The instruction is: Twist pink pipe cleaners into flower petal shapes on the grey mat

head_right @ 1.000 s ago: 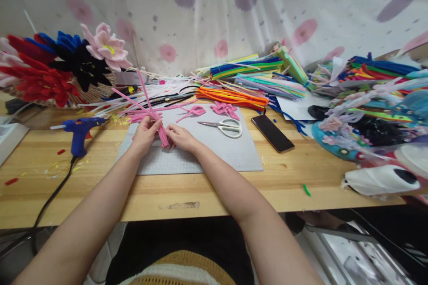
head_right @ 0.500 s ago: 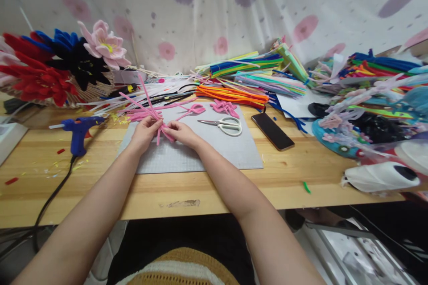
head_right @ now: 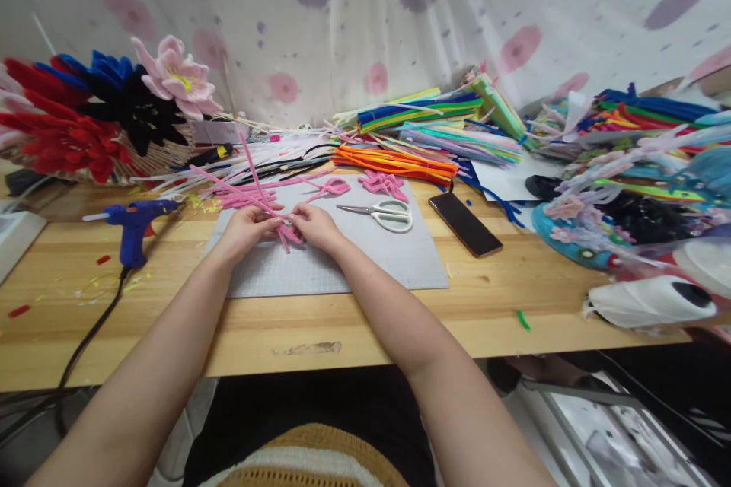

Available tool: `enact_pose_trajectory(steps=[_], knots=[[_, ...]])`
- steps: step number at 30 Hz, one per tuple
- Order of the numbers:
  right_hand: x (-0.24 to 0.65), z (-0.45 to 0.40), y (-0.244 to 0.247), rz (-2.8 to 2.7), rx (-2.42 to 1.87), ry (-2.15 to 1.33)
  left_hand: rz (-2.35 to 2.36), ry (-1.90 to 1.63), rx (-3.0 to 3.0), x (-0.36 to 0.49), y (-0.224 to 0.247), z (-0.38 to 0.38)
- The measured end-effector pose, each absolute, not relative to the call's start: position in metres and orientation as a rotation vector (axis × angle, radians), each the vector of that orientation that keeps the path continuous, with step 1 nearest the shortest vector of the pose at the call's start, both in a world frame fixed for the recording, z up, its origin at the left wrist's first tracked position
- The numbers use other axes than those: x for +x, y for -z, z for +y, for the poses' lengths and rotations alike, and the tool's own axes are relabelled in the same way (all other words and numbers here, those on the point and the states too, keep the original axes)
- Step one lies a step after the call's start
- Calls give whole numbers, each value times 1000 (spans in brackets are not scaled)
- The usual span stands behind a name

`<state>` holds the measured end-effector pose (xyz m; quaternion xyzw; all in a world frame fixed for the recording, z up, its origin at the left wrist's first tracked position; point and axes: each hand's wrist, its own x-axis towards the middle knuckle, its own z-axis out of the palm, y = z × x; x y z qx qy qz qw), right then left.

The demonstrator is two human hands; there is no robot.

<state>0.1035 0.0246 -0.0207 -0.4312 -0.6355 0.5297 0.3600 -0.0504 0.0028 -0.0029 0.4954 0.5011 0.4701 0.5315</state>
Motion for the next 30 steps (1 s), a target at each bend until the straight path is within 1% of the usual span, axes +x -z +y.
enact_pose_trajectory(steps=[3, 8, 12, 14, 19, 22, 24, 28, 30], knots=[[106, 25, 18, -1643, -1159, -1314, 1241, -1152, 1234, -48, 5, 5], [104, 26, 15, -1673, -1175, -1366, 1269, -1350, 1188, -45, 7, 7], [101, 27, 15, -1780, -1169, -1184, 1245, -1391, 1079, -43, 4, 6], [100, 25, 13, -1782, -1155, -1165, 1219, -1409, 1046, -42, 5, 7], [94, 20, 4, -1697, -1023, -1612, 1162, -1446, 1072, -39, 8, 10], [90, 19, 2, -1656, -1018, -1708, 1110, -1415, 1004, -40, 5, 12], [86, 20, 4, -1689, -1081, -1631, 1083, -1457, 917, -41, 0, 15], [82, 18, 8, -1954, -1210, -1209, 1113, -1548, 781, -45, -10, 22], [82, 16, 6, -2040, -1233, -1068, 1142, -1580, 747, -44, -15, 25]])
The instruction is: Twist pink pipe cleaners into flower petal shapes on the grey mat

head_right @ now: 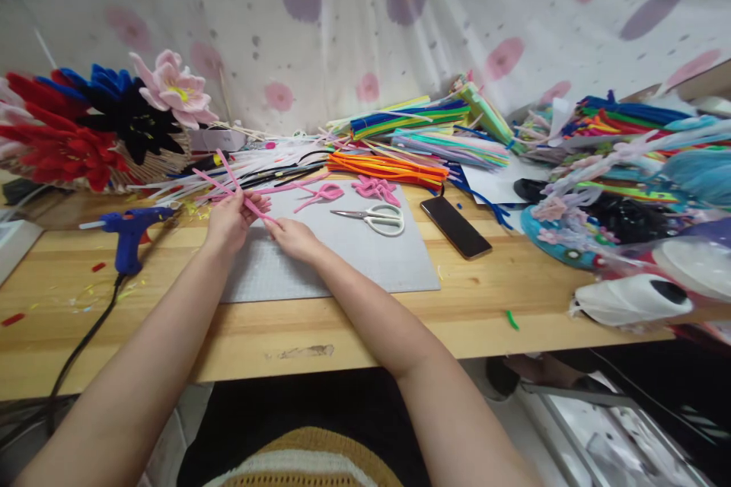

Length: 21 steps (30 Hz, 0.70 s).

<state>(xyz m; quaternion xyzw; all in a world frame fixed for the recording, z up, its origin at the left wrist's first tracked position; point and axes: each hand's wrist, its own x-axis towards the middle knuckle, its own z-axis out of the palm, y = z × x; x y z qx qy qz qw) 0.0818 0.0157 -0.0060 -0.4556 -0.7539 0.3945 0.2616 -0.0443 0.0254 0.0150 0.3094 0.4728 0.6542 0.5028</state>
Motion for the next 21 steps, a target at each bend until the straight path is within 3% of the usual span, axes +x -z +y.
enact_pose_trajectory(steps=[13, 21], knots=[[75, 1, -35, -2195, -1415, -623, 1259, -1625, 423, -42, -65, 52], [86, -7, -17, -2078, -1437, -973, 1248, -1666, 608, -45, -59, 33]])
